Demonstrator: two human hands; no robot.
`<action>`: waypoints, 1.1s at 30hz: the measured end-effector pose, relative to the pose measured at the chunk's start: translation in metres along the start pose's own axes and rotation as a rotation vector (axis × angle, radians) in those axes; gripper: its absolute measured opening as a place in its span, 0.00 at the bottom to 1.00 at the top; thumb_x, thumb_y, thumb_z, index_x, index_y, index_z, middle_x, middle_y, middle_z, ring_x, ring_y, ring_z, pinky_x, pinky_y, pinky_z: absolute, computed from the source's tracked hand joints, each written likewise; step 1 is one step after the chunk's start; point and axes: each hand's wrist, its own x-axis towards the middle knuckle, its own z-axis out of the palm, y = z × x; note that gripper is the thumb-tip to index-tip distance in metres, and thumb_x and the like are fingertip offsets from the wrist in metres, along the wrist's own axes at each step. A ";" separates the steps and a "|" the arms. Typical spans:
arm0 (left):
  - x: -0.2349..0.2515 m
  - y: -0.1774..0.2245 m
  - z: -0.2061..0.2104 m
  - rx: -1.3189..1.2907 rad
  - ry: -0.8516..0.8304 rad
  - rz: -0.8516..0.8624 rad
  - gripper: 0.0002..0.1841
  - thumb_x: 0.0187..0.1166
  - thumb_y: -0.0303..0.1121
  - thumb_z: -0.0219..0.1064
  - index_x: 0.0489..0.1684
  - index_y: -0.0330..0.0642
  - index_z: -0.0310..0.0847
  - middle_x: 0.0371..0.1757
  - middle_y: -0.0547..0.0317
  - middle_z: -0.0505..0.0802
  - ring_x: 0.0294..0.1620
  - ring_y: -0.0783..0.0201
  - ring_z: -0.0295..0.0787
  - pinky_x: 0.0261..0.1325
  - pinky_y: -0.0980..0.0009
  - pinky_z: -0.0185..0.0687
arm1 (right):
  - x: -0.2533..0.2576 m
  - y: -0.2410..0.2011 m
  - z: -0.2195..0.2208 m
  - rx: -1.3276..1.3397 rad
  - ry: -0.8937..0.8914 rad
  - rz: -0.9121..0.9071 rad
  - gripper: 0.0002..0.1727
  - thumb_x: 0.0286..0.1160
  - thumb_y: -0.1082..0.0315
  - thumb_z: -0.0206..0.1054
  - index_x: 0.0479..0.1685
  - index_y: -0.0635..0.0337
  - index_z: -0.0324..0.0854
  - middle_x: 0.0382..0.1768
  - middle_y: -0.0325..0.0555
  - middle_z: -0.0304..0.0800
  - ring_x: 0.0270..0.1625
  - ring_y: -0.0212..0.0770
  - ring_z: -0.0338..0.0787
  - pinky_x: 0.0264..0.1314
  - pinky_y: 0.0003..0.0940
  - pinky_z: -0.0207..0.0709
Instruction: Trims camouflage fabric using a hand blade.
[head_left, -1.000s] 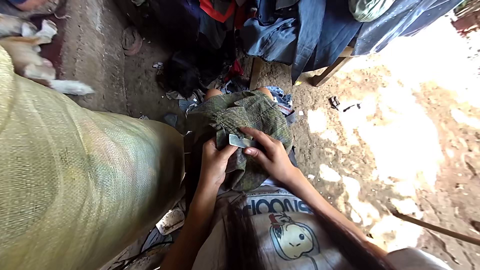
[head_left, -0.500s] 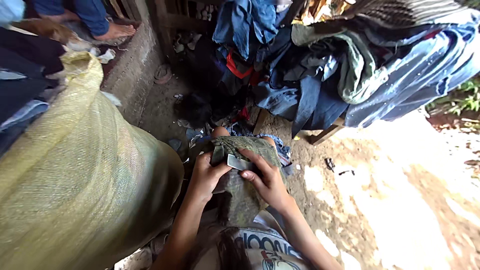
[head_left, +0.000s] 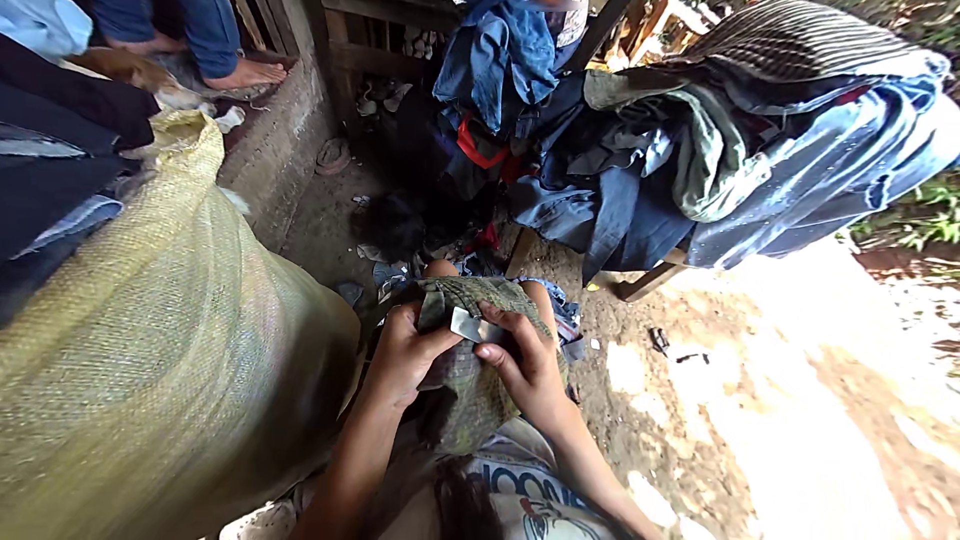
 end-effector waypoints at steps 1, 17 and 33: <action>0.000 0.002 0.000 -0.010 -0.011 -0.003 0.13 0.63 0.12 0.69 0.37 0.42 0.86 0.34 0.67 0.96 0.37 0.76 0.94 0.48 0.76 0.92 | 0.001 -0.001 -0.001 0.008 0.001 -0.008 0.29 0.84 0.46 0.62 0.63 0.65 0.84 0.47 0.53 0.93 0.49 0.32 0.91 0.55 0.24 0.82; 0.004 -0.008 -0.007 0.197 -0.105 0.044 0.07 0.66 0.19 0.73 0.37 0.40 0.87 0.34 0.70 0.95 0.38 0.80 0.92 0.49 0.80 0.89 | -0.023 0.017 0.001 0.122 -0.036 0.026 0.27 0.88 0.47 0.55 0.73 0.55 0.84 0.42 0.50 0.90 0.43 0.27 0.87 0.53 0.19 0.80; 0.002 -0.018 -0.005 0.163 -0.049 0.024 0.08 0.66 0.17 0.71 0.38 0.37 0.87 0.33 0.67 0.95 0.37 0.78 0.93 0.48 0.78 0.90 | -0.037 0.031 -0.015 0.216 -0.149 0.170 0.35 0.87 0.42 0.54 0.78 0.63 0.76 0.33 0.39 0.87 0.29 0.16 0.77 0.36 0.14 0.75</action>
